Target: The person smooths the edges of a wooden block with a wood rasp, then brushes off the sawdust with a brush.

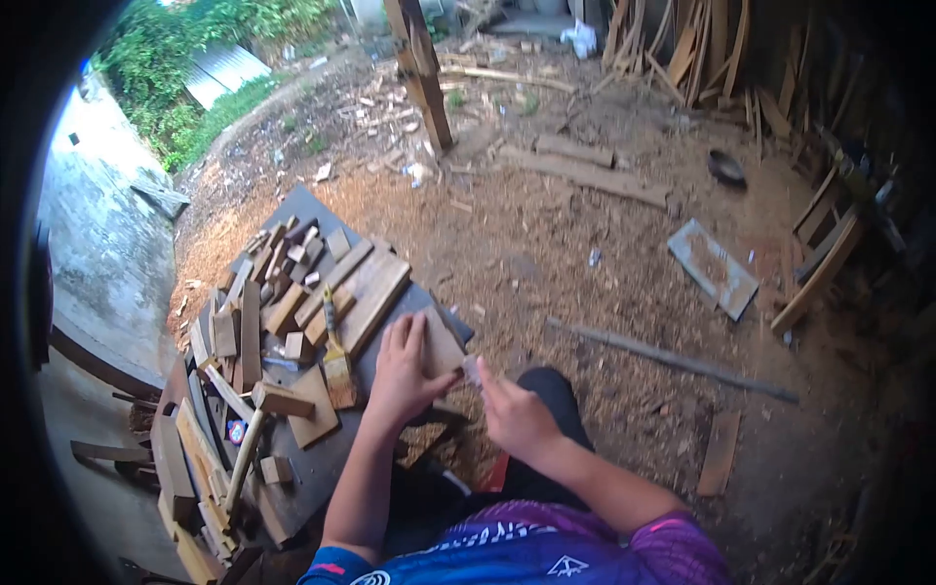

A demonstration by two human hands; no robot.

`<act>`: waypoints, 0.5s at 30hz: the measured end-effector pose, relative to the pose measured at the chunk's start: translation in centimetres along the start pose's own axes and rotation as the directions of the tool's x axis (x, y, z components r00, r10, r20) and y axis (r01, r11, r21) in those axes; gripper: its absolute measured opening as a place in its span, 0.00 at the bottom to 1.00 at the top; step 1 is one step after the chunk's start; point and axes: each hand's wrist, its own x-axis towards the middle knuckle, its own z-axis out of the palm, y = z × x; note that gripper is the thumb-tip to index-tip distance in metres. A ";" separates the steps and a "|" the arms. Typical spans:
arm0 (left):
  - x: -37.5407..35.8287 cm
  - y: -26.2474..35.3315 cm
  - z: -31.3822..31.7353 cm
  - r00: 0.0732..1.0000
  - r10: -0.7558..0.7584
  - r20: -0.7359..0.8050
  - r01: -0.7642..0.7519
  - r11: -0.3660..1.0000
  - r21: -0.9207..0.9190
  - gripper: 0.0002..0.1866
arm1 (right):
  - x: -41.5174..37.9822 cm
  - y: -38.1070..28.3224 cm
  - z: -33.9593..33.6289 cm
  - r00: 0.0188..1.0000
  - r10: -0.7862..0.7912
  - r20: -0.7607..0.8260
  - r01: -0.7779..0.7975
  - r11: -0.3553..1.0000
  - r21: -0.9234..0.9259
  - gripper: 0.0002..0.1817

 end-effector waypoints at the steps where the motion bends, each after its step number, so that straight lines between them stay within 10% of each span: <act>1: 0.0 0.2 -0.3 1.000 -0.003 0.009 0.003 1.000 -0.009 0.58 | 0.2 0.2 -0.1 1.000 -0.006 0.023 0.007 1.000 -0.020 0.32; 15: -0.2 0.4 -1.1 1.000 -0.009 0.014 0.009 0.999 -0.034 0.55 | 1.5 -0.1 -2.8 0.987 0.021 0.158 -0.025 0.999 0.025 0.28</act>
